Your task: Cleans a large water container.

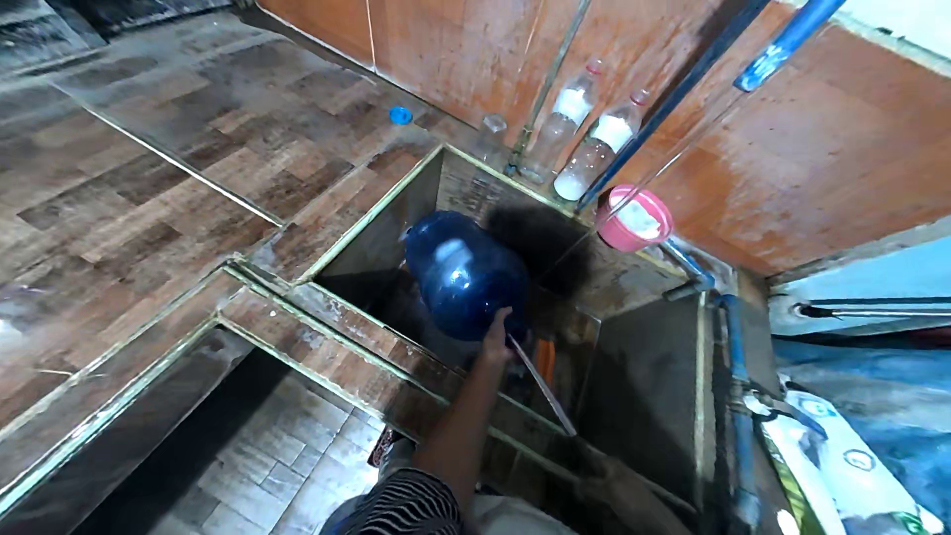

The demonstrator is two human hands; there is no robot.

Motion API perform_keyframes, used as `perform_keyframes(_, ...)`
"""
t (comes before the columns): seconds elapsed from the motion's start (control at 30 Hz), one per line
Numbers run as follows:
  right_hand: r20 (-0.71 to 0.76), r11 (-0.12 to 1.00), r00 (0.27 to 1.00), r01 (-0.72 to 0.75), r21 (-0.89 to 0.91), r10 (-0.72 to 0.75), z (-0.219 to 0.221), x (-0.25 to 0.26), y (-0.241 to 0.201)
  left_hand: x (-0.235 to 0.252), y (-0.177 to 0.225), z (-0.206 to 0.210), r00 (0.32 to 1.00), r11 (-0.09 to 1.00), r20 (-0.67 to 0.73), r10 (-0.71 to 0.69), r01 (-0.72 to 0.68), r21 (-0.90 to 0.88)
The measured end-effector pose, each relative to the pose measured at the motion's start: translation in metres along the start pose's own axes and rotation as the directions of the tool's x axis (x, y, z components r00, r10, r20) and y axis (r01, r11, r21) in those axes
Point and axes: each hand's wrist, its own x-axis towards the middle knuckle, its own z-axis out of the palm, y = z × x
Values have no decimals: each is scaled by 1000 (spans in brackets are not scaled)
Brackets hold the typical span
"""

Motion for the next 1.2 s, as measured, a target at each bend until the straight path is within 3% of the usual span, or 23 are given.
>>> perform_keyframes(0.03, 146, 948, 988, 7, 317, -56, 11, 3, 2, -2, 5, 2, 999, 994, 38, 18, -13, -113)
perform_keyframes(0.07, 241, 878, 966, -31, 477, -97, 14, 4, 0, -4, 10, 2, 998, 977, 56, 30, -17, -213)
perform_keyframes(0.1, 204, 917, 977, -22, 399, -65, 6, 3, -5, -6, 14, 1, 998, 967, 49, 35, -21, -253)
perform_keyframes(0.13, 46, 996, 999, -21, 84, 17, -8, 0, -14, -6, 15, -1, 999, 980, 23, 22, -17, -200)
perform_keyframes(0.17, -119, 954, 986, -144, -261, 117, -22, -4, -25, -5, 13, -4, 1000, 998, -15, -3, 3, -60)
perform_keyframes(0.2, -233, 843, 957, -268, -467, 175, -29, -6, -31, -7, 12, -7, 999, 997, -31, -38, 41, 71)
perform_keyframes(0.23, -284, 769, 942, -314, -557, 179, -29, -6, -32, -6, 10, -8, 997, 986, -46, -55, 62, 154)
perform_keyframes(0.27, -283, 763, 947, -293, -576, 149, -25, -8, -33, -3, 8, -6, 996, 979, -68, -58, 70, 192)
perform_keyframes(0.3, -245, 829, 963, -230, -510, 116, -17, -7, -34, -2, 8, -3, 996, 979, -73, -56, 69, 189)
perform_keyframes(0.37, -83, 988, 992, -103, -118, 93, 3, 0, -39, -2, 12, 3, 999, 998, -21, -38, 39, 50)
perform_keyframes(0.4, 13, 985, 999, -41, 169, 39, 15, 5, -34, -3, 14, 3, 999, 997, 30, -35, 37, -64)
perform_keyframes(0.43, 96, 905, 995, -36, 424, -6, 24, 10, -33, -2, 16, 1, 997, 987, 69, -30, 40, -153)
perform_keyframes(0.47, 87, 877, 996, -29, 479, -14, 23, 16, -35, 1, 18, -2, 995, 979, 96, -27, 46, -199)
perform_keyframes(0.53, -187, 993, 982, -9, 119, 31, 2, 19, -46, 8, 12, -4, 992, 994, 101, -73, 81, -77)
perform_keyframes(0.57, -302, 998, 953, -19, -65, -1, -8, 19, -54, 8, 9, -2, 988, 993, 100, -121, 119, 23)
perform_keyframes(0.67, -410, 866, 912, -182, -465, -29, -19, 24, -105, 16, 6, 6, 971, 963, 82, -224, 208, 172)
perform_keyframes(0.77, -497, 737, 862, -271, -619, -100, 6, 76, -119, 23, 6, 5, 969, 943, 51, -241, 221, 250)
perform_keyframes(0.83, -369, 742, 929, -274, -612, 38, 20, 110, -136, 20, 10, 2, 977, 935, 36, -211, 191, 299)
perform_keyframes(0.93, -202, 868, 977, -162, -470, 73, 23, 143, -154, 8, 31, -3, 986, 901, -22, -162, 158, 403)
perform_keyframes(1.0, -108, 994, 994, -38, -101, 27, 7, 139, -144, 4, 38, -7, 988, 904, -24, -155, 151, 400)
perform_keyframes(1.1, 3, 944, 999, 46, 326, -50, -11, 83, -98, 4, 43, -9, 980, 951, 26, -195, 183, 249)
perform_keyframes(1.17, 97, 940, 995, -41, 339, 8, -17, 30, -50, 9, 48, -10, 967, 958, 55, -248, 236, 165)
perform_keyframes(1.2, 59, 977, 997, -66, 204, 55, -20, 3, -21, 9, 47, -9, 963, 951, 32, -268, 259, 172)
